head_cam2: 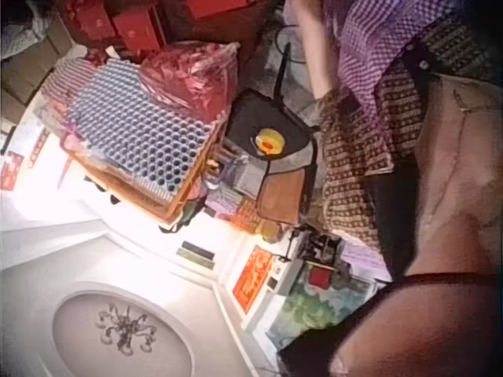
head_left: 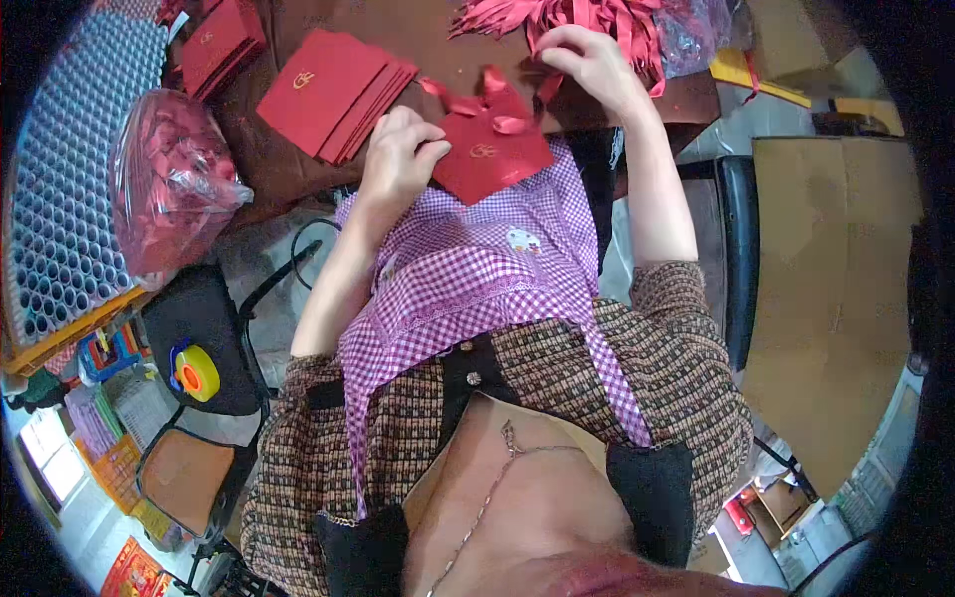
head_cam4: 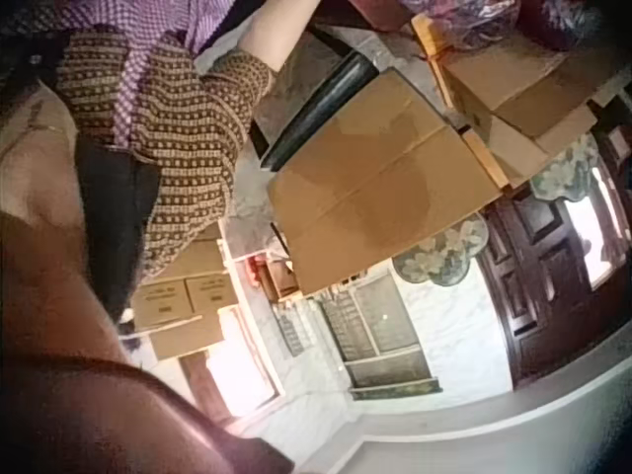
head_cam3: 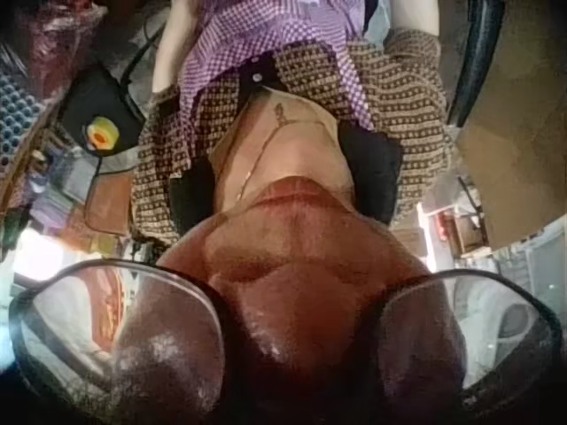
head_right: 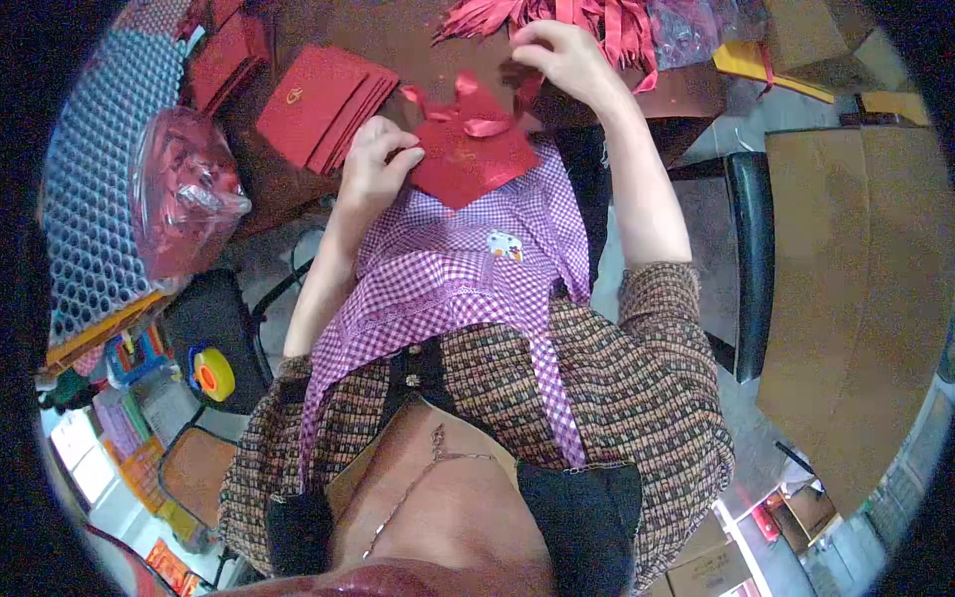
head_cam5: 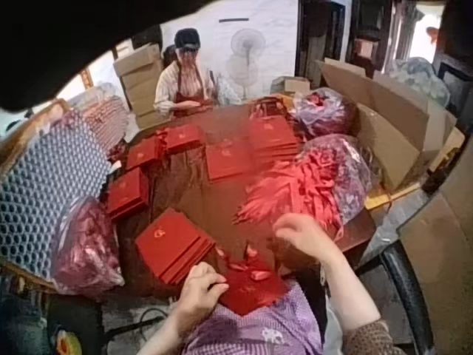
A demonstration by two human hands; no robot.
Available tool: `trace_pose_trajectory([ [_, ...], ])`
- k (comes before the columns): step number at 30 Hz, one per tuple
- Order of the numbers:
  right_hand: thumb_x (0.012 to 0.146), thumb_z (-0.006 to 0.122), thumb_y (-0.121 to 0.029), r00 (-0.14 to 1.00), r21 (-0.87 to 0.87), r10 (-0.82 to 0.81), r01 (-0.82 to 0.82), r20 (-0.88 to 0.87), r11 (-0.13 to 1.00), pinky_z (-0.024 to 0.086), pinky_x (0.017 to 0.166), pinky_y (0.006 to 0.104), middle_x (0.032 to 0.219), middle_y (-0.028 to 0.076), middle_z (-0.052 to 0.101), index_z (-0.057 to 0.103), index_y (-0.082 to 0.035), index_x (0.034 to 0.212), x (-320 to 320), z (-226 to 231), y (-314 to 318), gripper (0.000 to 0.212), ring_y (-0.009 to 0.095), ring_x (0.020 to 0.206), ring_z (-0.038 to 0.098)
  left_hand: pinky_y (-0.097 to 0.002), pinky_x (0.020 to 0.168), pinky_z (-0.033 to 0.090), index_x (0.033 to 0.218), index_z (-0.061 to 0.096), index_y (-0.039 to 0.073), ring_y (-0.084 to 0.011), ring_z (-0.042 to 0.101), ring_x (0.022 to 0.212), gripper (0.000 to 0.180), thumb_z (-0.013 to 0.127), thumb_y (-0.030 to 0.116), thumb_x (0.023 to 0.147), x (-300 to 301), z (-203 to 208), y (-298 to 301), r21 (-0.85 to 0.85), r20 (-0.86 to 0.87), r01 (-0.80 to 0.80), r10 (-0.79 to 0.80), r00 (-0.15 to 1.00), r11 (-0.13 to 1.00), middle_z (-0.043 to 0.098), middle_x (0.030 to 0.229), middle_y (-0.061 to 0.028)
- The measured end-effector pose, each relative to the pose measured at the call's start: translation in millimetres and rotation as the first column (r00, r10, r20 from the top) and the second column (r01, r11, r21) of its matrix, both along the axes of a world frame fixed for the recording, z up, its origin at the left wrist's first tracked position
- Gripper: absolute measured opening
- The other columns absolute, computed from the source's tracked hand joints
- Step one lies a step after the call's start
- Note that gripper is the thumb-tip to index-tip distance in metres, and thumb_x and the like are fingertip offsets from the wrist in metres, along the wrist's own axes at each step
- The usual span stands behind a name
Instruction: The person assembles small gift bags by attaching ribbon handles to the bags by hand.
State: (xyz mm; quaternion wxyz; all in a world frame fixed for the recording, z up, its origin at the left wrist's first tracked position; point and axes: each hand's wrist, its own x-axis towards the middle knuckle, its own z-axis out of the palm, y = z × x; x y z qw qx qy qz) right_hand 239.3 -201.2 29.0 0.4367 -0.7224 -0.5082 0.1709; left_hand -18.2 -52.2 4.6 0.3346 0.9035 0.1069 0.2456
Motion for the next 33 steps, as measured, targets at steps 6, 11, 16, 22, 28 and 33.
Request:
trace_pose_trajectory([
  [6,0.08,0.061,-0.041,0.897,-0.277,-0.318,0.404,0.308,0.872,0.049,0.071,0.0424,0.075,0.021,0.063,0.065,0.001,0.076,-24,-5,-8,0.043,0.034,0.077,0.063,-0.0376,0.069,0.04,0.075,0.064,0.001,-0.0263,0.052,0.076,0.012,0.067,0.01,0.07,-9,-1,-1,0.045,-0.02,-0.087,0.088,0.996,0.995,0.054,0.074,-0.0094],
  [11,0.079,0.064,-0.043,0.729,-0.208,-0.442,0.612,0.524,0.763,0.049,0.069,0.0431,0.079,0.019,0.065,0.063,-0.001,0.08,-38,-19,-1,0.042,0.037,0.078,0.062,-0.0382,0.068,0.037,0.075,0.063,0.004,-0.0251,0.05,0.076,0.008,0.066,0.011,0.071,-3,13,-14,0.272,-0.03,-0.118,0.131,0.991,0.955,0.055,0.075,-0.0071],
  [16,0.079,0.064,-0.033,0.769,-0.171,-0.468,0.581,0.435,0.796,0.049,0.069,0.0404,0.079,0.018,0.064,0.064,-0.004,0.083,-31,-33,-5,0.03,0.033,0.077,0.063,-0.038,0.068,0.036,0.078,0.062,0.006,-0.024,0.049,0.076,0.008,0.065,0.011,0.072,-4,26,-17,0.38,0.004,-0.103,0.109,0.994,0.919,0.058,0.074,-0.0055],
  [22,0.083,0.058,-0.003,0.83,0.347,-0.163,0.391,-0.534,0.852,0.05,0.071,0.0282,0.088,0.008,0.066,0.062,-0.001,0.092,-24,-4,-30,0.009,0.017,0.078,0.062,-0.0399,0.071,0.042,0.087,0.064,0.005,-0.0294,0.056,0.078,0.014,0.061,0.015,0.078,7,42,0,0.179,-0.172,-0.086,0.117,0.978,0.98,0.064,0.08,-0.0119],
  [28,0.084,0.052,0.004,0.726,0.49,0.15,0.283,-0.671,0.825,0.049,0.081,0.0312,0.088,0.011,0.064,0.06,0.004,0.103,-48,25,-22,0.021,0.018,0.085,0.061,-0.0299,0.078,0.047,0.1,0.063,-0.001,-0.0195,0.061,0.081,0.023,0.059,0.013,0.083,50,-2,29,-0.274,-0.281,-0.105,0.025,0.959,0.956,0.066,0.088,-0.0117],
  [33,0.082,0.057,0.0,0.914,0.188,0.033,0.047,-0.405,0.981,0.047,0.079,0.0248,0.091,0.006,0.064,0.063,0.002,0.096,-88,11,3,0.015,0.014,0.085,0.06,-0.0266,0.079,0.046,0.103,0.062,-0.006,-0.0144,0.059,0.083,0.023,0.055,0.009,0.086,59,-14,26,-0.573,-0.284,-0.154,-0.019,0.959,0.805,0.065,0.09,-0.0063],
])
